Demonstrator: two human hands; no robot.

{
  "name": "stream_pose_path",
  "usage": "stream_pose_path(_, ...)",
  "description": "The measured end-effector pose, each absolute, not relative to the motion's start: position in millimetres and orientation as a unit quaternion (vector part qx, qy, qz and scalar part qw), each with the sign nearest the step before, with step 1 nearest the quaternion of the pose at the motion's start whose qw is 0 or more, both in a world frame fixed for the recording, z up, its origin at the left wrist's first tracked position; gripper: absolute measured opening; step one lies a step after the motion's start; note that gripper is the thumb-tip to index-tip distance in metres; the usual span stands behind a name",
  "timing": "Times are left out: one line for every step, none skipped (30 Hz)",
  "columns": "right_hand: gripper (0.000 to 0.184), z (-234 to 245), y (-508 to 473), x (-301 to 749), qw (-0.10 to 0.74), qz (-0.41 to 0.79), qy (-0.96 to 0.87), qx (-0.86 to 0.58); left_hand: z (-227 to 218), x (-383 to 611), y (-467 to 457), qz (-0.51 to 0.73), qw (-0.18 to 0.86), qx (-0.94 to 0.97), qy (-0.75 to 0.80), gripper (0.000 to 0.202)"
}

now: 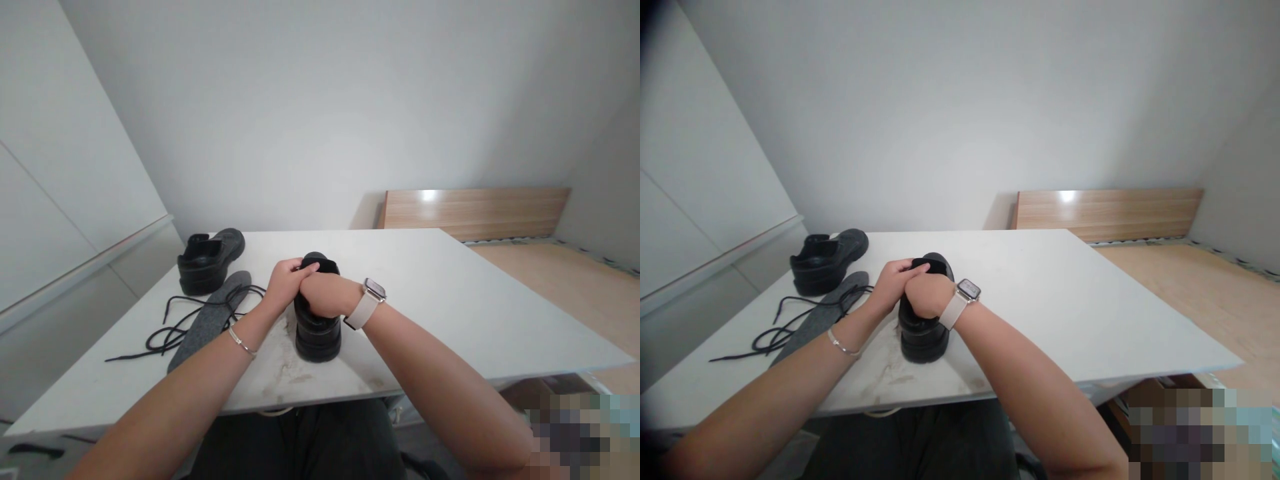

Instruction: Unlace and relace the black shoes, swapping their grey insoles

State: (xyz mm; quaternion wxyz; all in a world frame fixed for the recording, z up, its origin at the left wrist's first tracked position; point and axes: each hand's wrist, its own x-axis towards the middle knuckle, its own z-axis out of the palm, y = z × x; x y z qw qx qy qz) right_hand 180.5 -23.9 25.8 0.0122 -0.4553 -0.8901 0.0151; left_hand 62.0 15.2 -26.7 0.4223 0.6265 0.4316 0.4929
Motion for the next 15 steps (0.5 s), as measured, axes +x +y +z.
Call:
stream_pose_path(0.016, 30, -28, 184, 0.002, 0.013, -0.89, -0.457, -27, 62, 15, 0.493, 0.423, 0.628, 0.429, 0.04)
stream_pose_path(0.019, 34, -32, 186, -0.003, 0.011, -0.888, -0.46, -27, 62, 15, 0.494, 0.423, 0.628, 0.427, 0.042)
stream_pose_path(0.02, 38, -36, 189, 0.001, 0.007, -0.885, -0.465, -27, 62, 15, 0.496, 0.423, 0.628, 0.425, 0.044)
stream_pose_path(0.021, 42, -39, 191, 0.017, 0.003, -0.881, -0.473, -27, 62, 15, 0.499, 0.419, 0.629, 0.424, 0.046)
stream_pose_path(0.021, 46, -42, 193, 0.043, -0.001, -0.875, -0.483, -27, 62, 14, 0.504, 0.412, 0.631, 0.423, 0.049)
stream_pose_path(0.019, 50, -45, 194, 0.08, -0.005, -0.867, -0.492, -27, 63, 14, 0.508, 0.403, 0.634, 0.422, 0.053)
stream_pose_path(0.016, 55, -47, 196, 0.126, -0.006, -0.856, -0.502, -27, 63, 13, 0.511, 0.396, 0.637, 0.42, 0.056)
stream_pose_path(0.013, 60, -50, 198, 0.176, 0.0, -0.842, -0.509, -28, 63, 13, 0.513, 0.391, 0.639, 0.418, 0.059)
stream_pose_path(0.012, 66, -52, 200, 0.226, 0.014, -0.828, -0.512, -28, 64, 13, 0.514, 0.389, 0.641, 0.417, 0.062)
stream_pose_path(0.014, 72, -55, 203, 0.277, 0.036, -0.813, -0.51, -28, 64, 13, 0.515, 0.386, 0.64, 0.42, 0.064)
stream_pose_path(0.016, 79, -58, 205, 0.327, 0.061, -0.798, -0.502, -28, 64, 13, 0.517, 0.378, 0.64, 0.426, 0.065)
stream_pose_path(0.017, 86, -62, 207, 0.376, 0.083, -0.783, -0.489, -28, 63, 13, 0.52, 0.366, 0.64, 0.431, 0.064)
stream_pose_path(0.018, 93, -66, 208, 0.424, 0.093, -0.766, -0.474, -28, 63, 13, 0.526, 0.351, 0.642, 0.433, 0.061)
stream_pose_path(0.018, 99, -72, 207, 0.472, 0.088, -0.748, -0.458, -27, 63, 13, 0.536, 0.334, 0.643, 0.434, 0.056)
stream_pose_path(0.018, 105, -78, 205, 0.519, 0.066, -0.727, -0.446, -26, 62, 12, 0.548, 0.313, 0.644, 0.432, 0.049)
